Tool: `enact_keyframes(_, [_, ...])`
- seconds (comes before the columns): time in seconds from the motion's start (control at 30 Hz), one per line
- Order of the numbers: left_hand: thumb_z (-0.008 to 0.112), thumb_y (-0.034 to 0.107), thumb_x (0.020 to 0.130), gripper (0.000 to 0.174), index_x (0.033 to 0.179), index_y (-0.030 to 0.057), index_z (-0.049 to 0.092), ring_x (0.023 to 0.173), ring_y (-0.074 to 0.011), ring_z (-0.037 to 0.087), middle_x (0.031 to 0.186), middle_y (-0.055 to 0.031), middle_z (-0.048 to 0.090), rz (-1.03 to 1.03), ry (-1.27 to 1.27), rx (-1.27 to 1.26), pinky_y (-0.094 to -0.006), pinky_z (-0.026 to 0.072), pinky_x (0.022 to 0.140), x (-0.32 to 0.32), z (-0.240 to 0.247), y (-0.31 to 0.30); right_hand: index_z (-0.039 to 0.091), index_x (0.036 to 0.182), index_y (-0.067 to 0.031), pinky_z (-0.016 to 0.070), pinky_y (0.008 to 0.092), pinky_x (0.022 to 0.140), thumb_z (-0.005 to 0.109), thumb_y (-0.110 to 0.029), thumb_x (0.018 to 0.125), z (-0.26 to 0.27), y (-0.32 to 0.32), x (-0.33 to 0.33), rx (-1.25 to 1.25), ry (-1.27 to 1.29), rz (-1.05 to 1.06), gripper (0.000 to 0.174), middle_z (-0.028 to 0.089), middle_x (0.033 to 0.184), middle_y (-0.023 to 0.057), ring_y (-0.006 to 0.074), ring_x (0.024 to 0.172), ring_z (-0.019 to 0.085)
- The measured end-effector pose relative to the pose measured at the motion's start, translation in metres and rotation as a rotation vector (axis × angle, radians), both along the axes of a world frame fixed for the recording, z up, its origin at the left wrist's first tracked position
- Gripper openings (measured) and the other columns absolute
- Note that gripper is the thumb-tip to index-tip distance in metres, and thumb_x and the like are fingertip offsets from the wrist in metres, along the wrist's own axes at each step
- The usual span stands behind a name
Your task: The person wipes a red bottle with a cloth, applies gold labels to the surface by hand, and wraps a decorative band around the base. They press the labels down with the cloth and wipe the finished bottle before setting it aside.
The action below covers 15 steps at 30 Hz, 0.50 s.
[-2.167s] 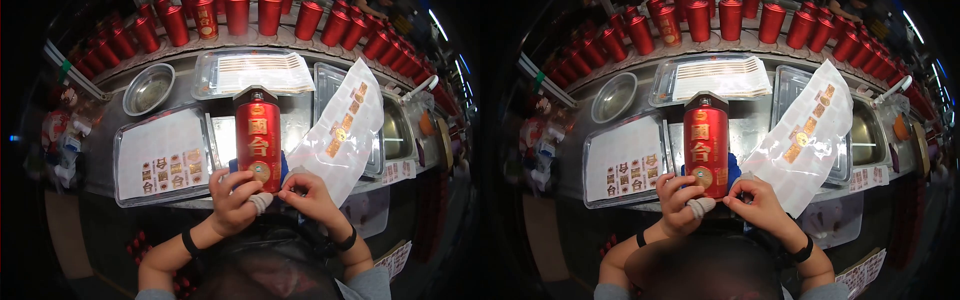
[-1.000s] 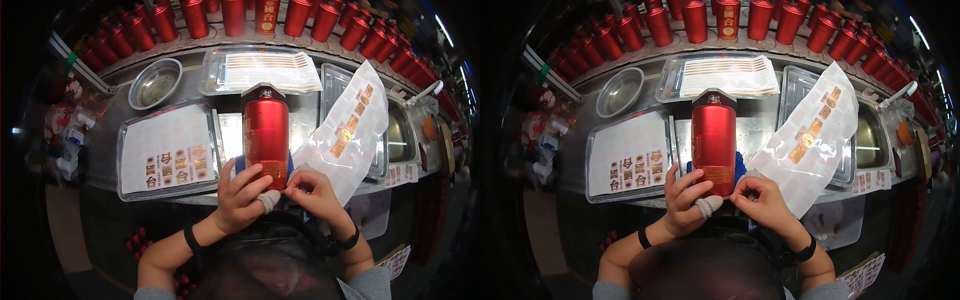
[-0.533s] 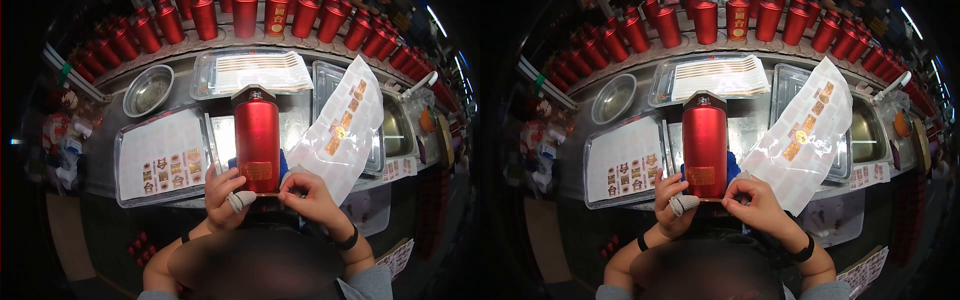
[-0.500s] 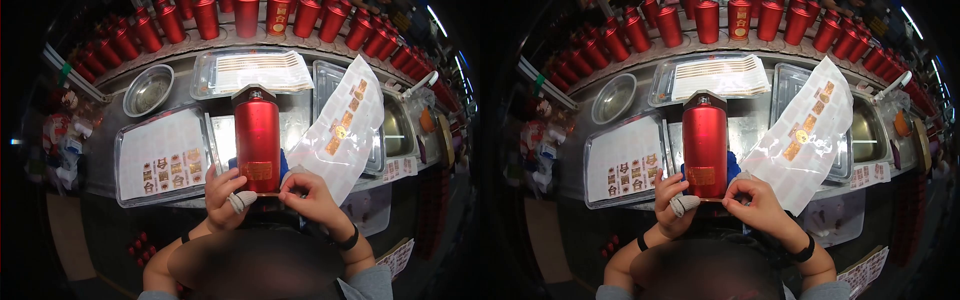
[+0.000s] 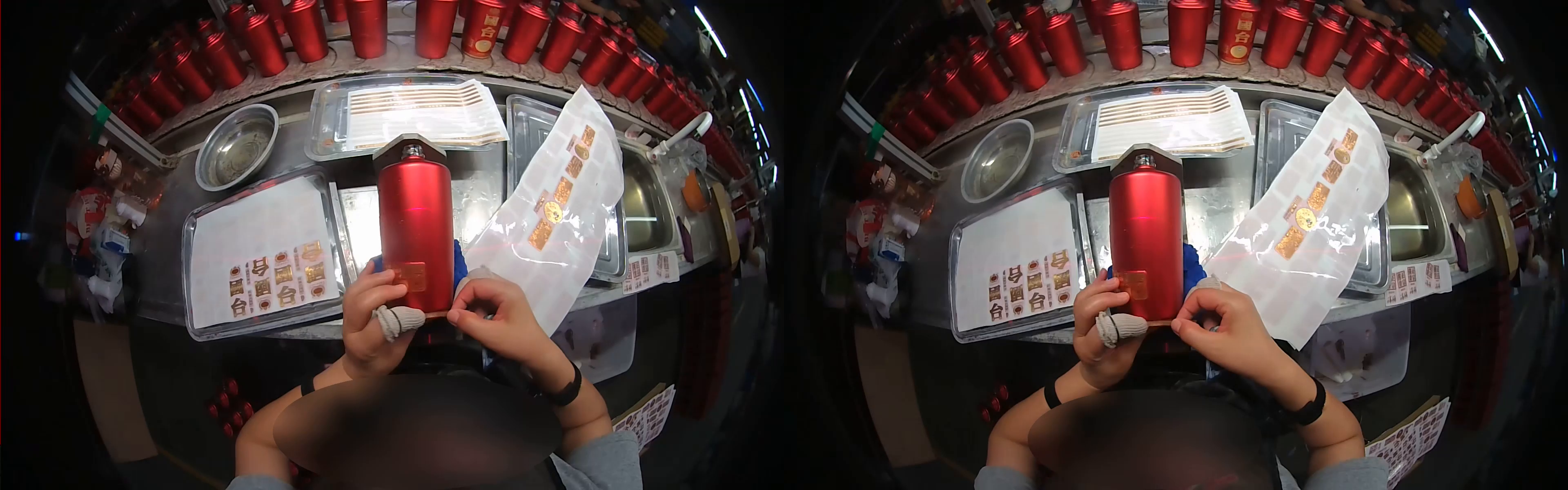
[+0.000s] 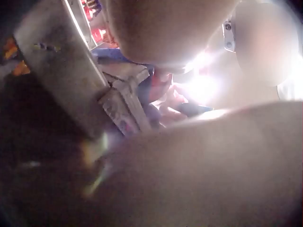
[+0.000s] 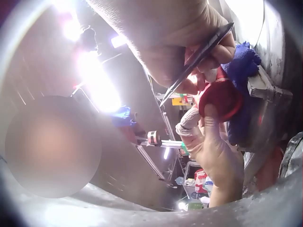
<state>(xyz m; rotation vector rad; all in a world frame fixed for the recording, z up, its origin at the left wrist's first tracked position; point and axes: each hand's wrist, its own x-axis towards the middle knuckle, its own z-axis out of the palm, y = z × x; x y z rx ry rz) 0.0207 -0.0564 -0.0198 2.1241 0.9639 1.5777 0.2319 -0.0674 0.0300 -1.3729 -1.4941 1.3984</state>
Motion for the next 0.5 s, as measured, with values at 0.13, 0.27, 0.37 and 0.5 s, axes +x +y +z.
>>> enact_keyframes(0.13, [0.082,0.003,0.065,0.031,0.091,0.0150,0.070,0.115,-0.0324,0.059,0.112,-0.0074,0.063,0.011,0.084,0.023,-0.0596,0.0401,0.106,-0.009,0.000,-0.002,0.065,0.079,-0.0013,0.0397,0.0215,0.057,0.071,-0.007,0.081,0.001,0.000,-0.002,0.029,0.053,-0.017,0.009,0.058,0.080,0.0017,0.0062,0.064,0.049])
enact_keyframes(0.27, [0.079,0.009,0.069,0.025,0.091,0.0171,0.070,0.117,-0.0297,0.058,0.113,-0.0056,0.064,0.024,0.253,0.150,-0.0604,0.0402,0.104,-0.009,0.004,0.000,0.064,0.078,-0.0009,0.0403,0.0215,0.058,0.071,-0.007,0.081,-0.001,0.001,0.000,0.013,0.057,-0.029,0.009,0.058,0.080,0.0018,0.0061,0.065,0.050])
enact_keyframes(0.37, [0.077,0.013,0.072,0.020,0.090,0.0181,0.070,0.114,-0.0280,0.058,0.112,-0.0038,0.064,0.019,0.318,0.200,-0.0601,0.0400,0.104,0.001,0.014,0.005,0.064,0.078,-0.0012,0.0394,0.0217,0.057,0.072,-0.008,0.081,-0.004,0.001,-0.002,0.012,0.057,-0.044,0.011,0.058,0.079,0.0016,0.0059,0.064,0.049])
enact_keyframes(0.5, [0.075,0.016,0.073,0.017,0.089,0.0178,0.070,0.111,-0.0275,0.059,0.110,-0.0023,0.064,0.009,0.307,0.180,-0.0595,0.0399,0.105,0.002,0.015,0.006,0.064,0.077,-0.0023,0.0361,0.0224,0.055,0.073,-0.010,0.080,-0.008,0.000,-0.001,0.002,0.017,-0.055,0.013,0.057,0.078,0.0010,0.0059,0.061,0.044])
